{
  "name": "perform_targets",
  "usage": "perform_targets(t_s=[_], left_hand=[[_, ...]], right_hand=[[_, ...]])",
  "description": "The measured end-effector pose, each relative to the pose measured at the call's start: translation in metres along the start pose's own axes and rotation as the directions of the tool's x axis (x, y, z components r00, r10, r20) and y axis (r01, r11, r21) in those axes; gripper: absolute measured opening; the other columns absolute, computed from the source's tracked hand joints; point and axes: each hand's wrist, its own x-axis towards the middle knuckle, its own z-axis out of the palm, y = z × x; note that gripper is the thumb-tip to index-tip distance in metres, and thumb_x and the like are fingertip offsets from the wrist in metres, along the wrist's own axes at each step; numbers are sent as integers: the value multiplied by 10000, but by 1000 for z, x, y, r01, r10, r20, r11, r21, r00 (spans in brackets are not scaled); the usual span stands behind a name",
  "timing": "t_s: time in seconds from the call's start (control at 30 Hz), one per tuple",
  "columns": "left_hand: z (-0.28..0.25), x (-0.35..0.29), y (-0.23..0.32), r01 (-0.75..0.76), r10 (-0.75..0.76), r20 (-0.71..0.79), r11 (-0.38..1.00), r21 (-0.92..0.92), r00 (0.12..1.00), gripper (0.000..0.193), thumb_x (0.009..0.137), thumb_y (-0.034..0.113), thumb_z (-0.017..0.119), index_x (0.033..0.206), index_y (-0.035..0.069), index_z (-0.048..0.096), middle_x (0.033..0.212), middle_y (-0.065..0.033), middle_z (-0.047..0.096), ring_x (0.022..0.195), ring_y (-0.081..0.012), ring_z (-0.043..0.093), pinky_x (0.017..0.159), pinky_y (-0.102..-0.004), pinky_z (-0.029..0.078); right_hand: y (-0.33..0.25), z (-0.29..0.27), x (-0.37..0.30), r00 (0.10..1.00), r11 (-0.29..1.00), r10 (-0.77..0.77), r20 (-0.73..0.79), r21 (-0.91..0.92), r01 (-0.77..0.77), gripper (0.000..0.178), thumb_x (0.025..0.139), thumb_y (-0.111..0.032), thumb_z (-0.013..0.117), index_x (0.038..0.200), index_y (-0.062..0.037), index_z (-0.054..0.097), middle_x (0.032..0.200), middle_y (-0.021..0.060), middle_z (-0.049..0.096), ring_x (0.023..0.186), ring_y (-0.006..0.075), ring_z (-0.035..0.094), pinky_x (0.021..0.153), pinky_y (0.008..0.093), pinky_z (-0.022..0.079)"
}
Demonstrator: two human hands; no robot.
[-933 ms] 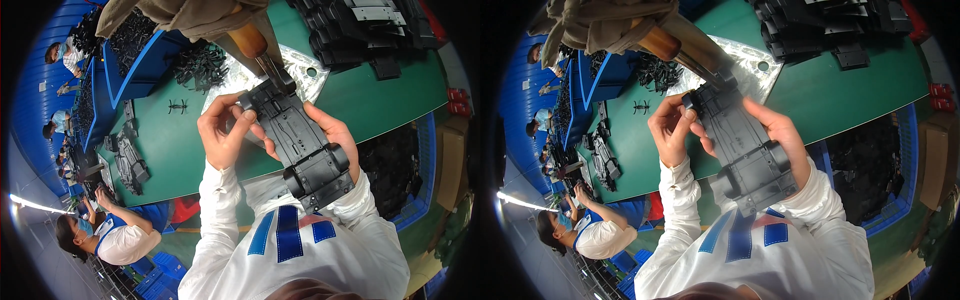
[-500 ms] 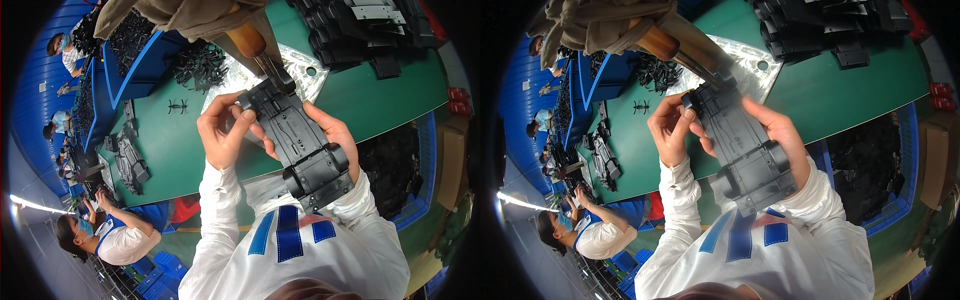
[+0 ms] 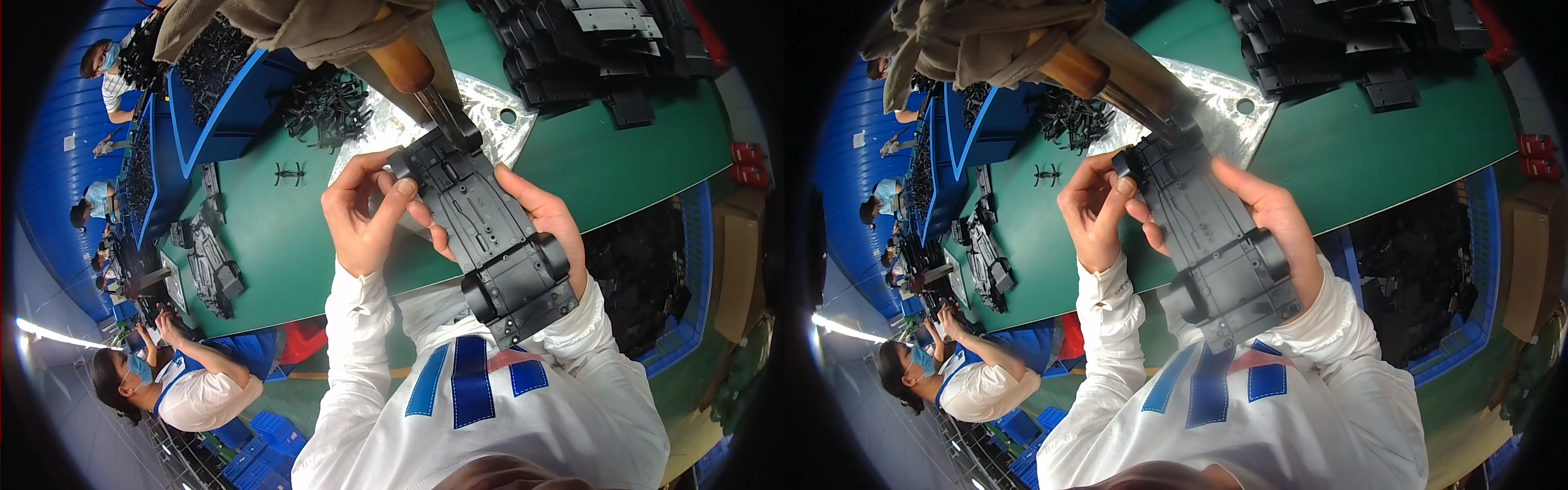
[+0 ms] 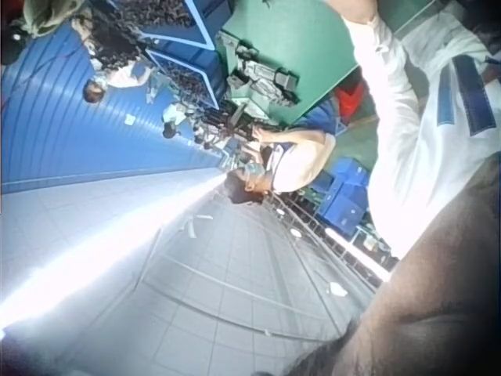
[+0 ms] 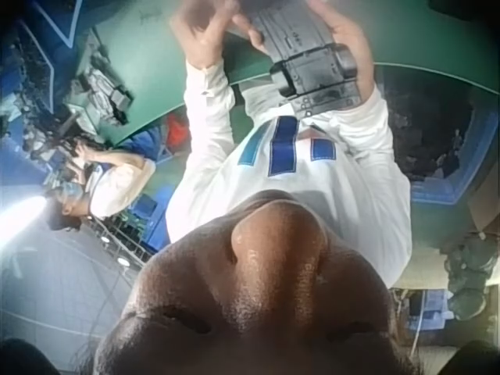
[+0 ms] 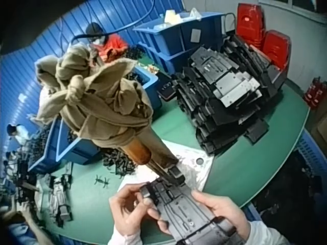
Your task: Assembling the chassis of toy trucks using an electric screwdriver to secure screws into the plastic base.
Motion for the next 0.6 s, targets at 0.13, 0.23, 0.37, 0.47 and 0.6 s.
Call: perform_targets(t_s=[0.13,0.23,0.37,0.47,0.6], left_hand=[[0,0,0,2,-2,-4,1000,-1,1000,275,867,-12,683,1114,-123,634,672,-28,598,622,-129,658,677,-240,454],[-1,0,-1,-14,15,-6,1000,15,1000,276,866,-12,682,1113,-124,634,671,-27,595,621,-128,658,676,-240,454],[-1,0,-1,-15,15,-6,1000,17,1000,281,863,-12,684,1115,-124,636,668,-24,591,622,-128,656,676,-240,454],[-2,0,-1,-20,20,-9,999,27,1000,285,861,-9,687,1117,-124,637,664,-20,584,620,-125,650,676,-241,453],[-2,1,-5,-16,17,-11,1000,24,1000,290,858,-3,694,1118,-122,641,655,-9,567,615,-119,639,673,-243,452]], right_hand=[[1,0,0,1000,999,-26,-6,-41,26,601,1104,-376,297,1485,84,358,1398,319,513,1250,413,582,979,502,561],[-1,-4,1,1000,997,-8,26,-72,10,600,1104,-372,300,1483,88,357,1399,320,510,1263,414,573,981,505,558],[0,-3,0,1000,993,-24,11,-114,25,596,1103,-369,305,1485,85,356,1396,321,510,1261,415,573,982,505,558],[2,-2,0,999,995,-40,17,-86,41,592,1103,-369,307,1486,79,359,1391,320,513,1248,413,582,976,500,563],[0,-4,0,999,999,-19,26,-28,19,590,1103,-373,308,1486,72,363,1384,321,516,1230,413,592,964,495,572]])
